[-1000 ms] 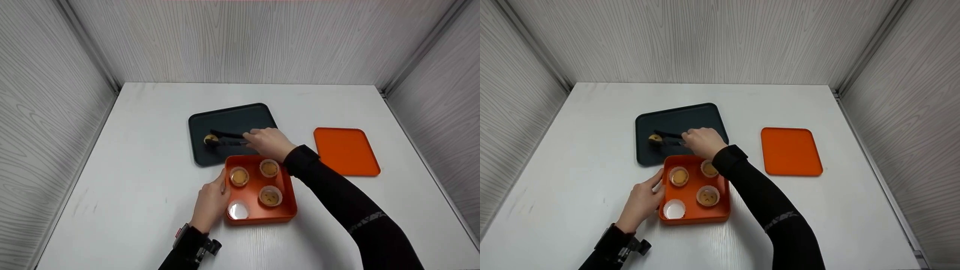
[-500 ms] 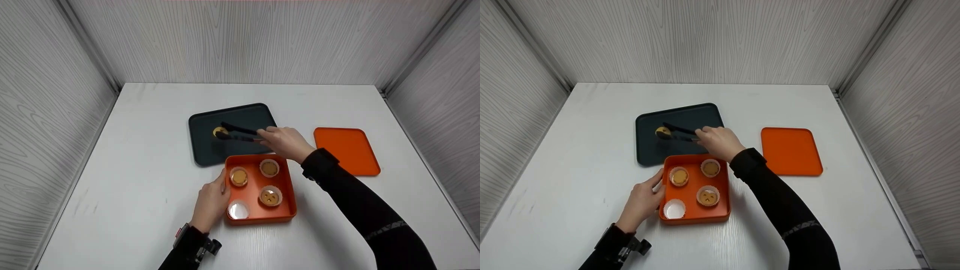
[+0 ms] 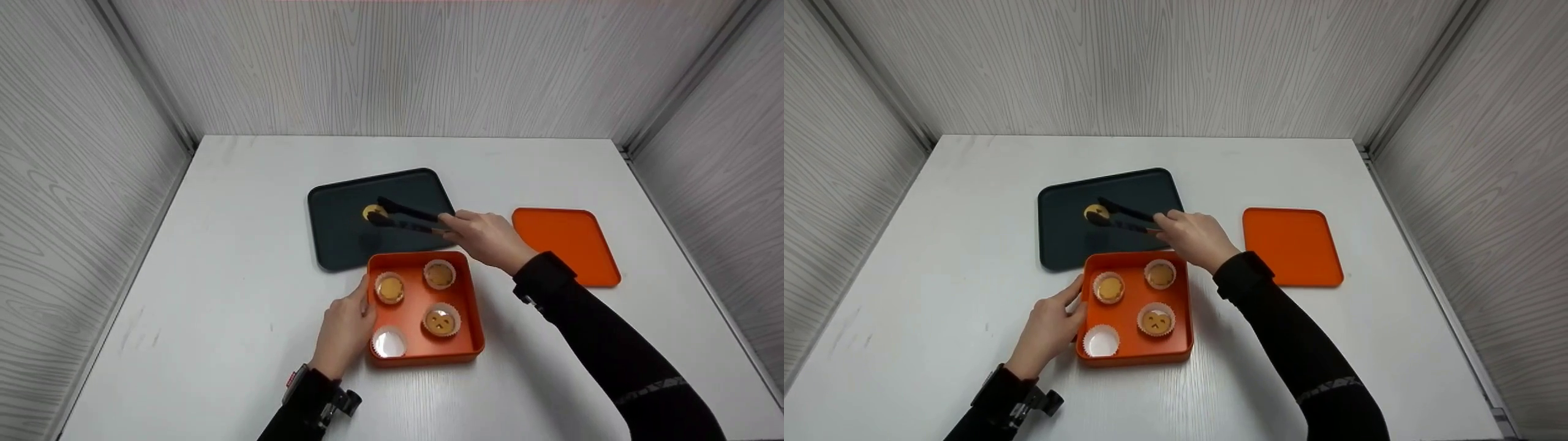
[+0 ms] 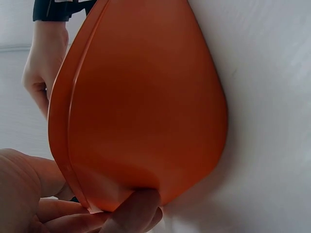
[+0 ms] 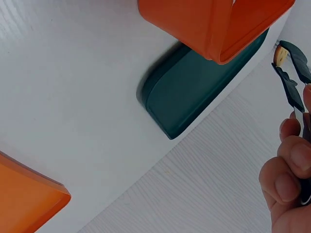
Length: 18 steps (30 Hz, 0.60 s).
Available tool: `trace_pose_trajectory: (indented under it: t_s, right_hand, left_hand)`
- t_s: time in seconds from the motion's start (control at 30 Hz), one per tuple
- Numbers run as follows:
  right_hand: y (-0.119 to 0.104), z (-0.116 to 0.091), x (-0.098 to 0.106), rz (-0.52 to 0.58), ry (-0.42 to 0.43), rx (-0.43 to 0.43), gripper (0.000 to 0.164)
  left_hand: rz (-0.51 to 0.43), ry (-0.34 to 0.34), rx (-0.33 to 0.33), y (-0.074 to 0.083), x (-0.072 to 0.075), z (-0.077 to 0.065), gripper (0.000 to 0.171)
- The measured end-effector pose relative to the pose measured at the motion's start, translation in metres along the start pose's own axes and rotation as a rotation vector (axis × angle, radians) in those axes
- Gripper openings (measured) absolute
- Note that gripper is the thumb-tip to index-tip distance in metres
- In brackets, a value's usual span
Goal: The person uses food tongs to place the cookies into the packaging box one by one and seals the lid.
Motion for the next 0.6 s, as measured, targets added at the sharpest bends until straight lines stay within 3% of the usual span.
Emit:
trace_pose_trajectory:
  t_s: [0.33,0.5,0.6]
  right_hand:
    - [0.006,-0.020,0.011,0.093,0.064,-0.034,0.031]
    - [0.009,-0.030,0.014,0.168,0.075,-0.066,0.027]
    - [0.011,-0.038,0.016,0.212,0.083,-0.085,0.030]
  left_hand:
    - [0.005,-0.013,0.018,-0.001,-0.002,0.000,0.057]
    - [0.003,0.044,-0.064,0.004,0.003,-0.001,0.054]
    - [0.007,0.061,-0.080,0.004,0.004,-0.002,0.053]
Point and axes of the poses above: each hand's wrist, its own z-axis towards the middle knuckle, its own x-axis out of the back of the hand, y = z × x, the point moved 9 cm from there along z, towards the middle knuckle, and after that the axes turned 10 degrees about x, right-handed, at the moved point
